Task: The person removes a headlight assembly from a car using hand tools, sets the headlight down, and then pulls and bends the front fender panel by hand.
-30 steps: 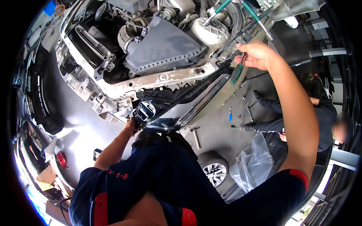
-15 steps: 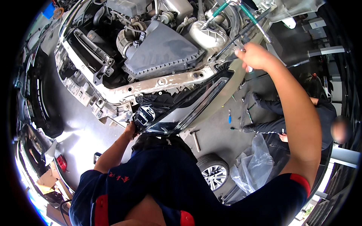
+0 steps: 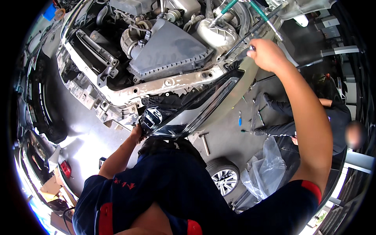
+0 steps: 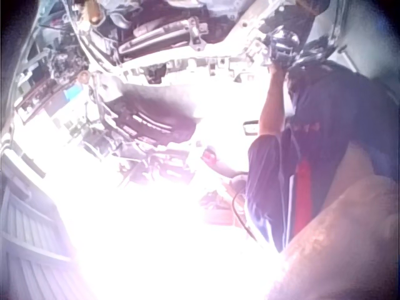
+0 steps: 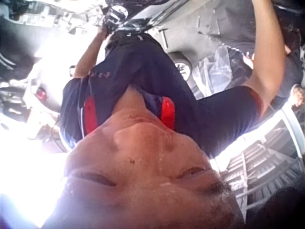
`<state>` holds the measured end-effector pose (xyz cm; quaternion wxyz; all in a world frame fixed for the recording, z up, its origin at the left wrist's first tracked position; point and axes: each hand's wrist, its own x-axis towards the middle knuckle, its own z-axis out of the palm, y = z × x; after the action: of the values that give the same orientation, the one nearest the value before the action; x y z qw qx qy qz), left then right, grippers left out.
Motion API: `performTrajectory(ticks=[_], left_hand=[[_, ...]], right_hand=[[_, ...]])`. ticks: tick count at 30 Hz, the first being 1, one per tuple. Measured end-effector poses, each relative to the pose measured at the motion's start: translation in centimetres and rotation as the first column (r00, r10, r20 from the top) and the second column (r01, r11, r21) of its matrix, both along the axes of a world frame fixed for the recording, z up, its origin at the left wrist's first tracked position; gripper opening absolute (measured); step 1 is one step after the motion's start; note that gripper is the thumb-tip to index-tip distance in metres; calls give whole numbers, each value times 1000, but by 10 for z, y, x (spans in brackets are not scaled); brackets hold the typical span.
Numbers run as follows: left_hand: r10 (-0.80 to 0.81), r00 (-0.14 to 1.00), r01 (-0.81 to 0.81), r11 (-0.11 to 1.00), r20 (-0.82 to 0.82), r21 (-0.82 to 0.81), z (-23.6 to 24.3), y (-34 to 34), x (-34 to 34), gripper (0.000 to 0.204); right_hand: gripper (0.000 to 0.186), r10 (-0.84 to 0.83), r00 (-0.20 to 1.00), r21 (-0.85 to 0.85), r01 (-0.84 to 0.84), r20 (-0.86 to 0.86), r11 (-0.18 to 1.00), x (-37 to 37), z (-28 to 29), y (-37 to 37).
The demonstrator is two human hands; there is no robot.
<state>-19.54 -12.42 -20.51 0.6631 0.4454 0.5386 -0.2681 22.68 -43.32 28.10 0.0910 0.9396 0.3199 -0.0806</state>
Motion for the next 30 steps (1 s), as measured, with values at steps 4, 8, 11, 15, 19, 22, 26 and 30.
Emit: performTrajectory(ticks=[4, 8, 11, 15, 19, 22, 26, 30], left_hand=[[3, 1000, -4, 1000, 14, 8, -11, 3, -6, 61], [-81, 997, 81, 996, -14, 27, -6, 5, -4, 58], [-117, 993, 117, 993, 6, 25, -13, 8, -7, 62], [-70, 997, 70, 998, 33, -9, -6, 7, -5, 63], [-28, 999, 28, 1000, 40, -11, -4, 2, -1, 62], [45, 999, -45, 999, -15, 3, 4, -1, 0, 62], [-68, 997, 68, 997, 41, -21, -7, 4, -8, 63], [94, 995, -94, 995, 11, -29, 0, -4, 1, 60]], right_hand=[[37, -484, 778, 63, 550, -400, 832, -1, 1, -3], [33, 192, 963, -41, -188, 189, 981, -9, -8, -16], [34, -271, 957, -41, 269, -105, 962, -7, 3, -3], [34, -392, 844, 101, 455, -366, 885, 0, -9, -18], [42, 384, 884, -74, -379, 266, 923, 2, -8, -25], [29, -640, 558, 42, 770, -529, 636, -1, 1, -3], [42, 349, 890, -123, -326, 294, 937, -1, -18, -31], [42, -537, 734, 93, 621, -416, 778, 2, -11, -8]])
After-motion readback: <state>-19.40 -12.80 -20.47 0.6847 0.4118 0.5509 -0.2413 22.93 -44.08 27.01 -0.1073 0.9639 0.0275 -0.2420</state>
